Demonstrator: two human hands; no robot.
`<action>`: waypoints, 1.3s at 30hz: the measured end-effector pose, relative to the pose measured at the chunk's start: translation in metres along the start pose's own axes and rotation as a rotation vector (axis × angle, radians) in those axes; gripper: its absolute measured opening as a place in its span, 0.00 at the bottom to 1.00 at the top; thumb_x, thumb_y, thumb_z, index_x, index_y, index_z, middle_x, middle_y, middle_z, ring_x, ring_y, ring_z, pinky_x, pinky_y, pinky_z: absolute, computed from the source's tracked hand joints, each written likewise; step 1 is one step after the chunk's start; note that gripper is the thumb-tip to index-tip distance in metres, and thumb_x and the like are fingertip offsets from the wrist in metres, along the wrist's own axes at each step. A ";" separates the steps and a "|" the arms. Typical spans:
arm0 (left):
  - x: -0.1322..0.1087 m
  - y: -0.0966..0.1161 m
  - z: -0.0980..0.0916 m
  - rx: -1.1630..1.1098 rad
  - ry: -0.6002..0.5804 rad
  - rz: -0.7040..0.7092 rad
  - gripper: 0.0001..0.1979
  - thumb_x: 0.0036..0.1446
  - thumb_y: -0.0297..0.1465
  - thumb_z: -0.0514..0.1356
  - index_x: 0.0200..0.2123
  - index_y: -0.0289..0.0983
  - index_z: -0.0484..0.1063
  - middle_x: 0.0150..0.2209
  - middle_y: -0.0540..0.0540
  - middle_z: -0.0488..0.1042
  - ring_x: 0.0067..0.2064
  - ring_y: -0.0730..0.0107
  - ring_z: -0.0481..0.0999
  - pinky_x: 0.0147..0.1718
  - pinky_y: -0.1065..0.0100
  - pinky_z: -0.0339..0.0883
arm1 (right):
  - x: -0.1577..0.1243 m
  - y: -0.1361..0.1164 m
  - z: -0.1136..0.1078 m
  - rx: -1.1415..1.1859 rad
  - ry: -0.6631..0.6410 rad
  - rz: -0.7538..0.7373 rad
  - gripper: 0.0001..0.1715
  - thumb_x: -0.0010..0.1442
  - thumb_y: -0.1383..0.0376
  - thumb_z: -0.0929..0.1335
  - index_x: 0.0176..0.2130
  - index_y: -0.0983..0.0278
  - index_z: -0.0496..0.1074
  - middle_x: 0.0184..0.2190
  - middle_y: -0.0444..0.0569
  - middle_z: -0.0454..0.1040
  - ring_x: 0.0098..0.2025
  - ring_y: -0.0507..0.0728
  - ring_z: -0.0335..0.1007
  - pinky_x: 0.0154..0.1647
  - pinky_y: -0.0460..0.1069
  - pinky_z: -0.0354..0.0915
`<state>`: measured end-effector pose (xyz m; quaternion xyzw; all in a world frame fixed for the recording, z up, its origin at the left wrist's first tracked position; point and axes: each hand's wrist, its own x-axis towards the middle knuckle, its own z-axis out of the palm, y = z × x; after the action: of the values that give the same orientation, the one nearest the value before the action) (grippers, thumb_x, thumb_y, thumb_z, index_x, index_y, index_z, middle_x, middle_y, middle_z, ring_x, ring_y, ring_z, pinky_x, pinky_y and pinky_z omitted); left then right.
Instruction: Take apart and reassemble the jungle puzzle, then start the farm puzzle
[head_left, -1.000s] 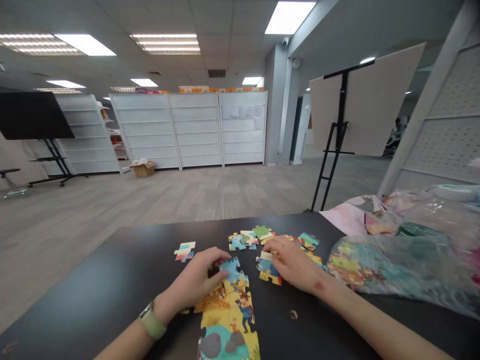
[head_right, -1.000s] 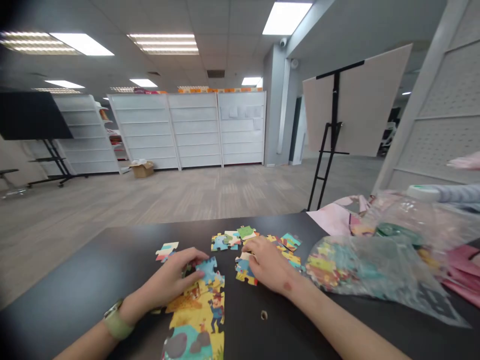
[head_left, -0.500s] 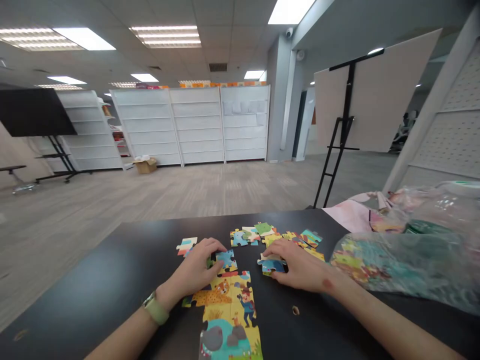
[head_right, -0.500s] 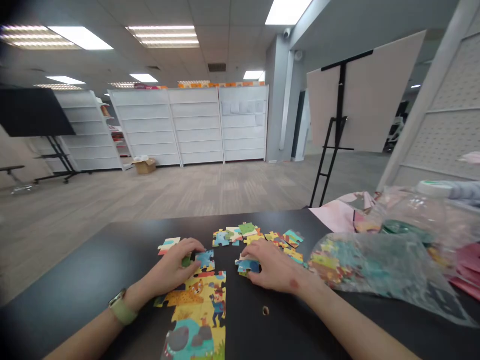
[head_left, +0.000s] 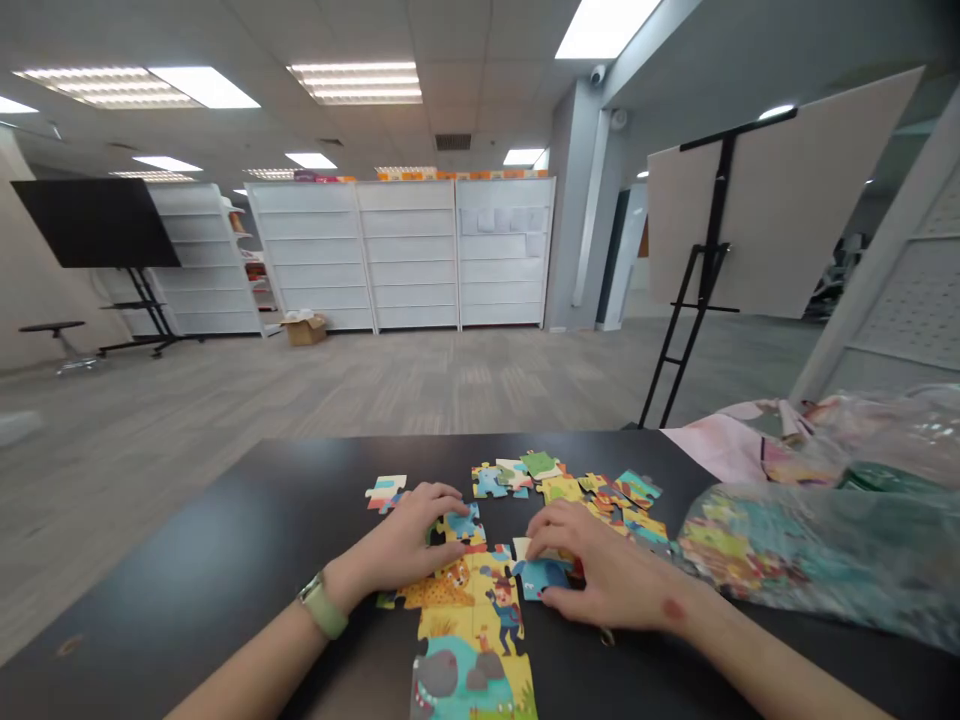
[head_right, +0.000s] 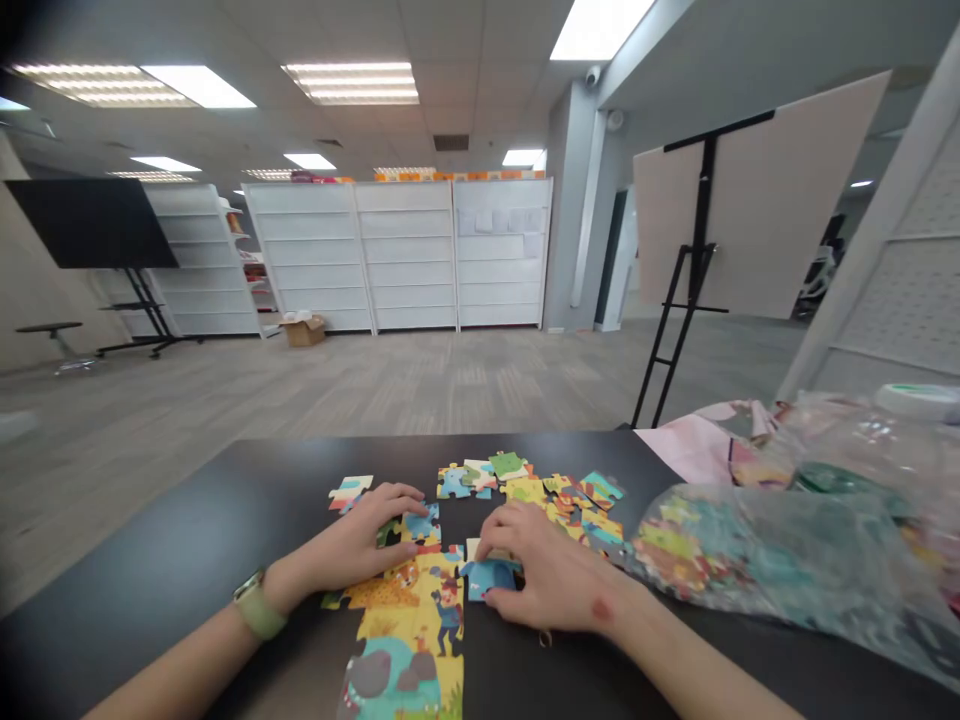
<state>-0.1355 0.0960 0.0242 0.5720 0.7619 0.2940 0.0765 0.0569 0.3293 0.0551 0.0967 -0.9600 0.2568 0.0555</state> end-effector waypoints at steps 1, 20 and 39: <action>0.000 -0.001 0.000 -0.005 -0.002 0.003 0.18 0.61 0.36 0.66 0.54 0.42 0.74 0.59 0.40 0.70 0.58 0.51 0.70 0.60 0.51 0.63 | 0.000 -0.001 0.002 0.002 -0.008 -0.005 0.14 0.53 0.67 0.73 0.42 0.59 0.78 0.49 0.51 0.75 0.53 0.62 0.70 0.59 0.58 0.64; -0.006 -0.004 -0.024 -0.142 -0.138 0.028 0.21 0.55 0.34 0.71 0.52 0.43 0.74 0.57 0.42 0.70 0.58 0.54 0.70 0.60 0.56 0.62 | 0.001 0.003 -0.005 -0.070 0.021 0.052 0.12 0.56 0.64 0.73 0.43 0.60 0.78 0.49 0.52 0.75 0.52 0.63 0.71 0.58 0.58 0.65; -0.006 0.000 -0.028 -0.126 -0.177 -0.010 0.26 0.50 0.36 0.74 0.52 0.43 0.75 0.53 0.45 0.70 0.55 0.54 0.71 0.57 0.59 0.64 | 0.004 -0.016 0.013 0.035 -0.117 -0.001 0.20 0.55 0.62 0.76 0.49 0.55 0.81 0.52 0.50 0.73 0.53 0.61 0.71 0.56 0.55 0.66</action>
<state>-0.1464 0.0802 0.0454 0.5860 0.7351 0.2892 0.1807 0.0553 0.3082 0.0527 0.1128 -0.9570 0.2673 -0.0021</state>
